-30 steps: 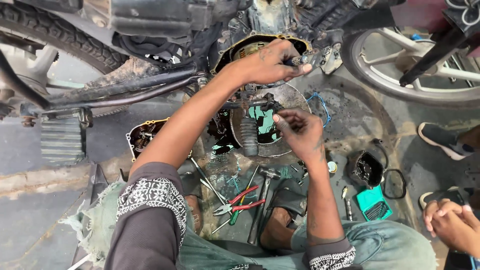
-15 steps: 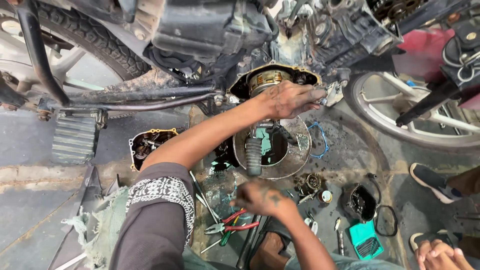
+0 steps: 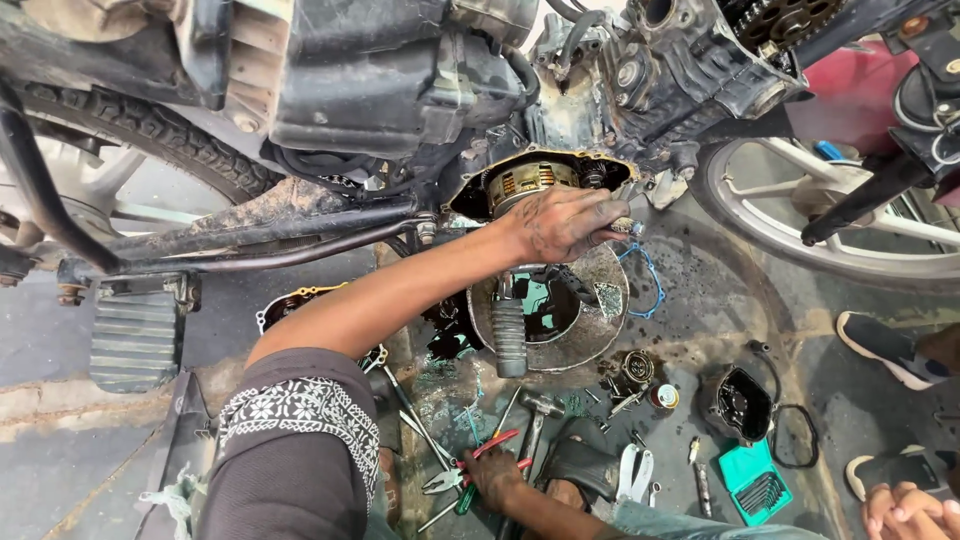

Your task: The person sits on the ground beside a motorcycle with the engine side cover removed and works on the clutch assembly. They use pliers to grip and turn parts of the clutch, hold a hammer, and repeatedly reach into the engine casing to reposition and work on components, with small parts laid out on the ground nearby.

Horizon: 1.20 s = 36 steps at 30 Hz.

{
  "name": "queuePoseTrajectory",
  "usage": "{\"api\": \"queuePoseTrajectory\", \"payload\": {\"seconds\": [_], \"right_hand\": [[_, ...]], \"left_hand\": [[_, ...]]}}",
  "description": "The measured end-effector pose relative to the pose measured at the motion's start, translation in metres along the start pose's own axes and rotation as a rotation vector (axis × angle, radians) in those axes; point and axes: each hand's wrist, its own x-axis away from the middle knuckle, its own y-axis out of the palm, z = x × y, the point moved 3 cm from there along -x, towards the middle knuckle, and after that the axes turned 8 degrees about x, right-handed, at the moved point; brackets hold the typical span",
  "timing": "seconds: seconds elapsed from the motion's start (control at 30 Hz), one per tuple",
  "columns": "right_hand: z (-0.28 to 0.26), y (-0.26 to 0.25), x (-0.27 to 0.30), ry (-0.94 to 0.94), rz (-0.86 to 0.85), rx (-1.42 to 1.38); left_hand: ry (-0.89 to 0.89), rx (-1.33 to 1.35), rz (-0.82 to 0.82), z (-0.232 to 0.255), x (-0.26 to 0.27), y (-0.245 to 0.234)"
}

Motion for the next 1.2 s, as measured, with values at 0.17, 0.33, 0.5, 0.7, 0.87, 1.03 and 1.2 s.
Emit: {"api": "queuePoseTrajectory", "payload": {"seconds": [0.17,0.33,0.5,0.7,0.87,1.03,1.2], "right_hand": [[0.005,0.05,-0.032,-0.012,0.214,-0.14],[0.032,0.094,-0.079,0.018,0.253,-0.063],[0.036,0.001,-0.018,0.029,0.28,0.151],[0.11,0.054,-0.039,0.562,0.106,-0.822],[0.114,0.074,-0.036,0.976,0.634,-0.835],[0.133,0.188,-0.11,1.086,0.428,-1.226],[0.122,0.124,-0.045,1.186,0.557,-1.418]], "left_hand": [[0.018,-0.042,-0.004,-0.001,0.002,0.002],[0.038,-0.022,-0.028,0.0,0.001,-0.001],[0.05,-0.015,-0.05,0.0,0.002,-0.002],[-0.036,0.029,-0.126,0.003,-0.002,-0.006],[-0.001,0.017,-0.099,0.0,0.002,0.0],[-0.011,-0.004,-0.094,-0.002,0.0,0.001],[0.047,0.036,-0.003,0.008,-0.007,-0.005]]}}
